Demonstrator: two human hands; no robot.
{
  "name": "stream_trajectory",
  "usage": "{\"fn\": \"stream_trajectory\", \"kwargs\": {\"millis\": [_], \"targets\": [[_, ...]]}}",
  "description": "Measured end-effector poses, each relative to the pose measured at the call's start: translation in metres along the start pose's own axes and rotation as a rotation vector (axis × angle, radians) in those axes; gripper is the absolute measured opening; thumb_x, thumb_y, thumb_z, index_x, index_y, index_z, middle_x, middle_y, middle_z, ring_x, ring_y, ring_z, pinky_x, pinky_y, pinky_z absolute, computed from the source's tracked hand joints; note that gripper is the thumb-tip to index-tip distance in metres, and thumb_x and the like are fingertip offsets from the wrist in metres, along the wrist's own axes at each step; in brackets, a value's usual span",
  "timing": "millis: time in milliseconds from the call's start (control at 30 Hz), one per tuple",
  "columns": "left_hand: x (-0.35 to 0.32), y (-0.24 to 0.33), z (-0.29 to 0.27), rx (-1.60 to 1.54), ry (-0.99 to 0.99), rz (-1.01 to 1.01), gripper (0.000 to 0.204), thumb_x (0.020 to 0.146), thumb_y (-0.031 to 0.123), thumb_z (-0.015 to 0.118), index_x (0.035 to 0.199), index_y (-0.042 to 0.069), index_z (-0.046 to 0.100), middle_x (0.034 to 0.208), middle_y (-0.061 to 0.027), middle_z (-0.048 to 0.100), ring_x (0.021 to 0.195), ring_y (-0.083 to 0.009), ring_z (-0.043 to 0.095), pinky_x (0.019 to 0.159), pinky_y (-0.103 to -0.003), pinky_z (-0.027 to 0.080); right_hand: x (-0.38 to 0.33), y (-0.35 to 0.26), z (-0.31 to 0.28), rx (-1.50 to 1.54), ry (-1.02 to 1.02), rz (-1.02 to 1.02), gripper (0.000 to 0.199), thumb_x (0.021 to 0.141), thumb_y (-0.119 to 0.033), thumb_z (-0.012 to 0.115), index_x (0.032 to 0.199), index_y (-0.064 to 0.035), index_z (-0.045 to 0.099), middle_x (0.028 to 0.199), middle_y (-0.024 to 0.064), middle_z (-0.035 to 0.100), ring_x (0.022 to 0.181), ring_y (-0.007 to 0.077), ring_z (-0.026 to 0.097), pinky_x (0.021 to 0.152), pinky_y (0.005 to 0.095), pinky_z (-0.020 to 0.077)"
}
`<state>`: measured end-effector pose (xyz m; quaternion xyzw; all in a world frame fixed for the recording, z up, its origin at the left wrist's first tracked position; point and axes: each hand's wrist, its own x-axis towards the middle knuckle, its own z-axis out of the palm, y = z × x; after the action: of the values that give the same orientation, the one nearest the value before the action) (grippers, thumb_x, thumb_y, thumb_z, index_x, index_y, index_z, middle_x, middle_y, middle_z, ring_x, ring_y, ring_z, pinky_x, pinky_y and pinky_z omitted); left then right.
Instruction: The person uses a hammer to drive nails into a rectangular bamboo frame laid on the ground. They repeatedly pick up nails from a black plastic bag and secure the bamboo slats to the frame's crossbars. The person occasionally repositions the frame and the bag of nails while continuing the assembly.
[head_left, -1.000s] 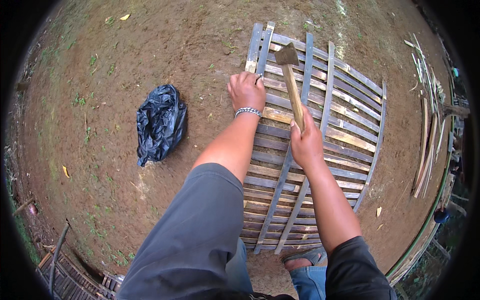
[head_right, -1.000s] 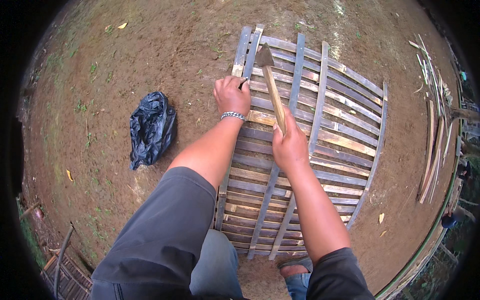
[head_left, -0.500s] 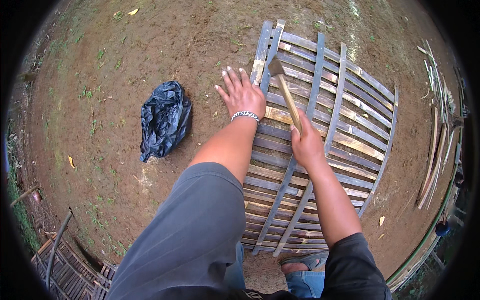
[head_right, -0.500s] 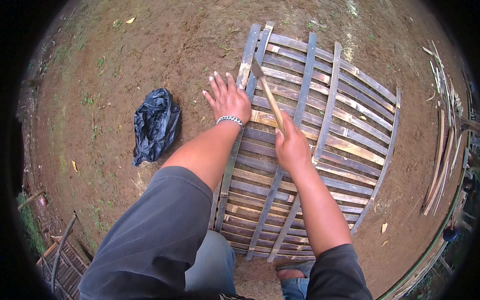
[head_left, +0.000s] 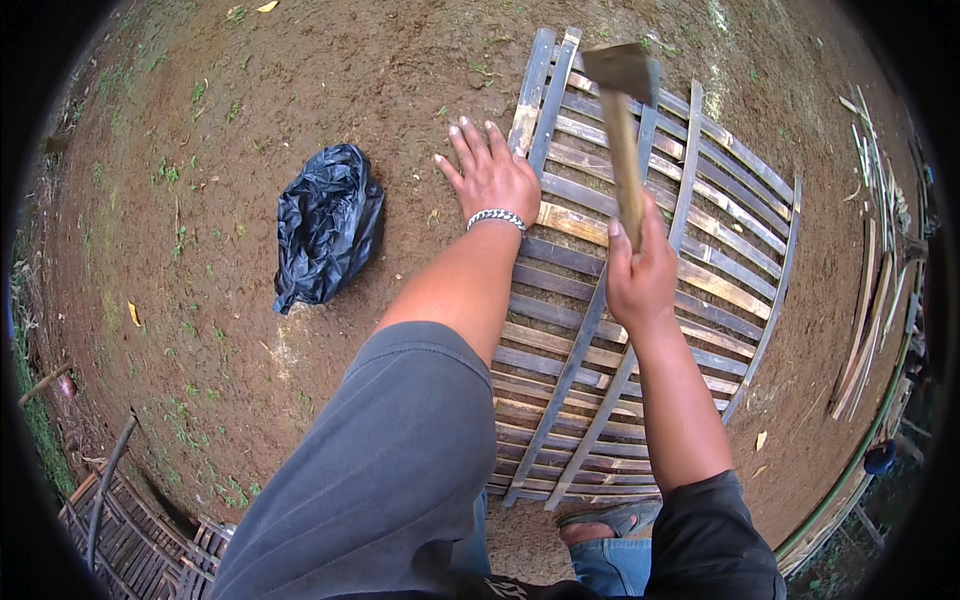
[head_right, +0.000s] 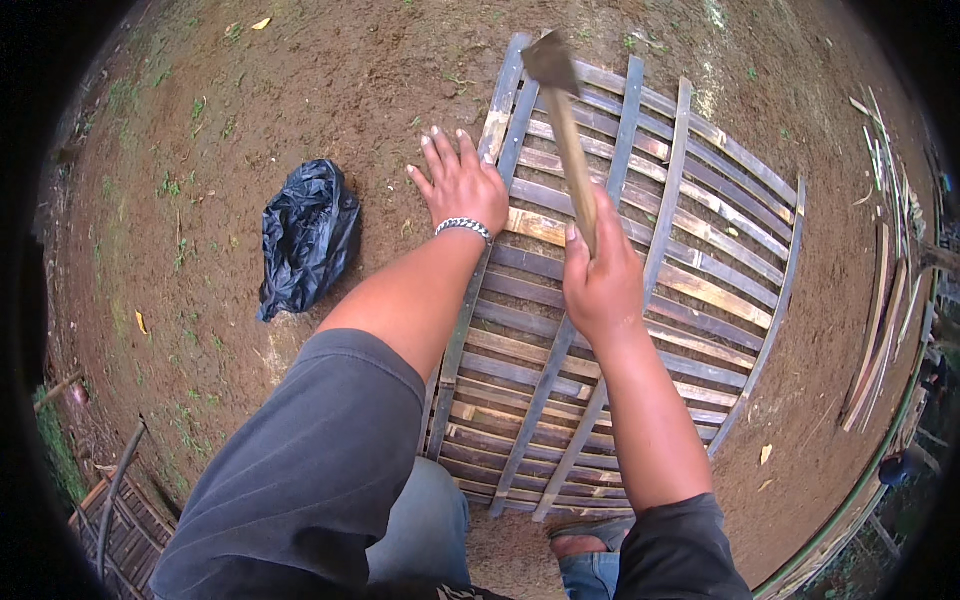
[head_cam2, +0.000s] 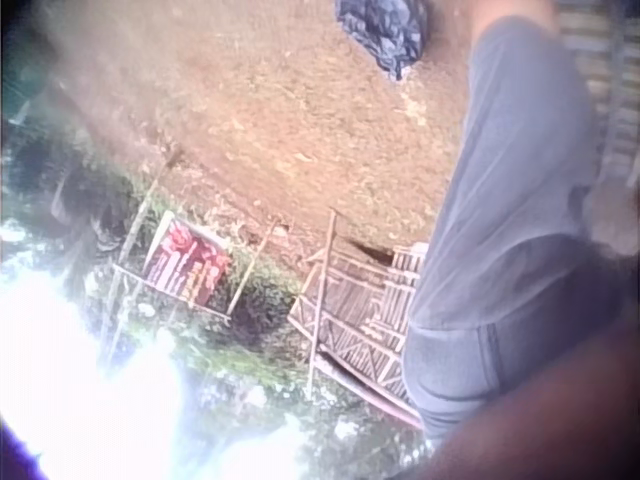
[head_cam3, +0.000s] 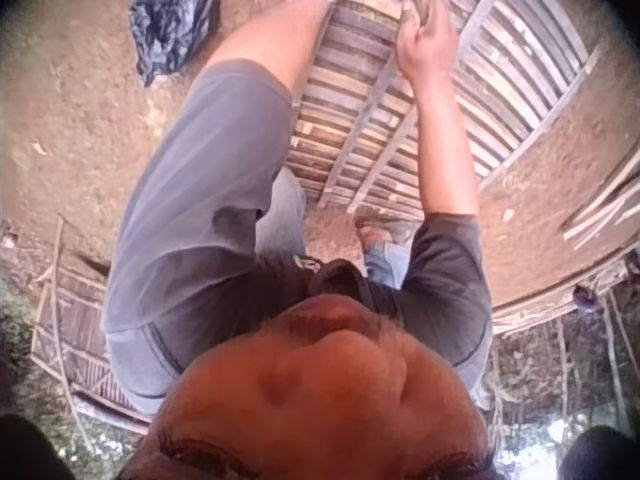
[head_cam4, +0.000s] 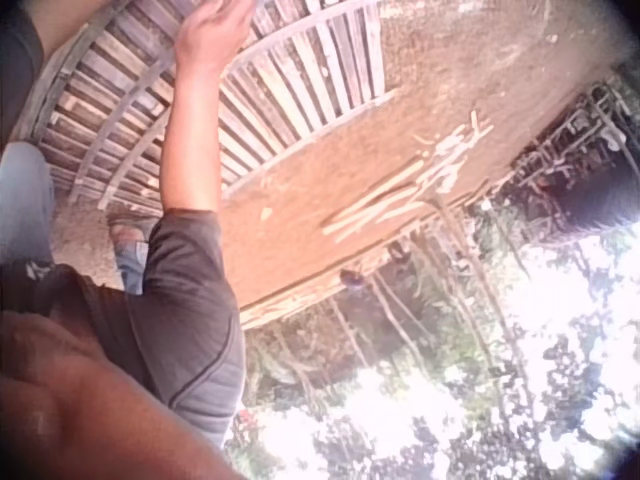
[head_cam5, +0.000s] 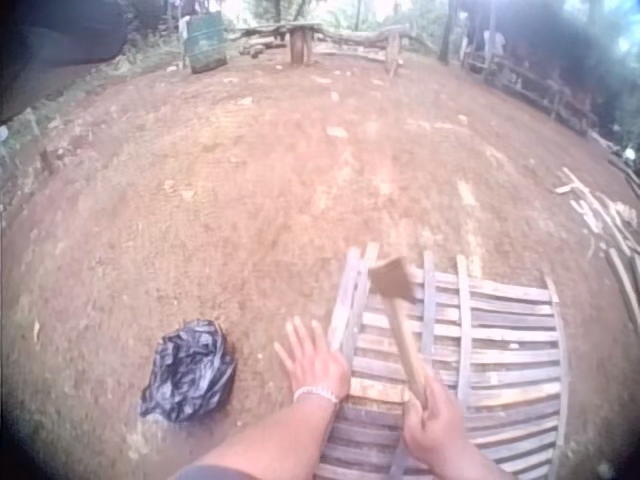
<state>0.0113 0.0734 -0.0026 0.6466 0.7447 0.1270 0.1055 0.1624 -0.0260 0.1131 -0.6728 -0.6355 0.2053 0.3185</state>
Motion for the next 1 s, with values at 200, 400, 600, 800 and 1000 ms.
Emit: {"fn": "stream_trajectory", "kwargs": {"millis": [200,400,600,800,1000], "targets": [[0.001,0.003,0.0,-0.003,-0.002,-0.006,0.061,0.098,0.029,0.045,0.152,0.002,0.042,0.165,-0.0251,0.023,0.156,-0.0395,0.014,0.123,-0.062,0.007,-0.006,0.007,0.008,-0.175,-0.348,0.304,0.056,0.095,-0.008,0.061,0.148,-0.0061,0.042,0.133,0.0252,0.061,0.118,0.0434,0.063,0.098,0.048,0.0528],[-0.005,0.0,0.001,0.012,-0.018,-0.014,0.06,0.099,0.029,0.044,0.153,0.003,0.041,0.165,-0.0249,0.022,0.156,-0.0389,0.014,0.123,-0.062,0.006,-0.009,-0.009,0.005,0.055,0.047,-0.009,0.052,0.096,-0.009,0.06,0.146,-0.0059,0.046,0.123,0.0252,0.067,0.111,0.0445,0.066,0.093,0.0463,0.054],[-0.001,0.008,-0.003,-0.018,-0.036,-0.018,0.061,0.098,0.028,0.042,0.154,0.003,0.039,0.165,-0.025,0.022,0.156,-0.0385,0.012,0.124,-0.06,0.005,-0.014,0.025,0.01,0.147,0.096,0.124,0.05,0.099,-0.011,0.06,0.146,-0.0018,0.044,0.103,0.0165,0.069,0.084,0.0281,0.071,0.071,0.035,0.0552],[0.001,0.003,-0.008,-0.133,0.032,-0.007,0.06,0.096,0.027,0.045,0.151,0.002,0.043,0.163,-0.0243,0.028,0.155,-0.0377,0.016,0.124,-0.06,0.004,-0.051,0.042,0.054,0.571,0.055,0.611,0.057,0.101,-0.01,0.058,0.152,-0.0051,0.033,0.077,0.0029,0.057,0.056,0.009,0.057,0.048,0.0253,0.0481],[-0.03,-0.045,-0.05,-0.521,0.341,0.211,0.034,0.093,0.017,0.064,0.124,0.002,0.066,0.135,-0.019,0.062,0.131,-0.0352,0.052,0.114,-0.049,0.035,-0.057,0.05,0.063,0.615,0.125,0.52,0.054,0.101,-0.009,0.058,0.149,-0.0022,0.036,0.077,0.0044,0.058,0.055,0.0101,0.056,0.049,0.0268,0.049]]}}
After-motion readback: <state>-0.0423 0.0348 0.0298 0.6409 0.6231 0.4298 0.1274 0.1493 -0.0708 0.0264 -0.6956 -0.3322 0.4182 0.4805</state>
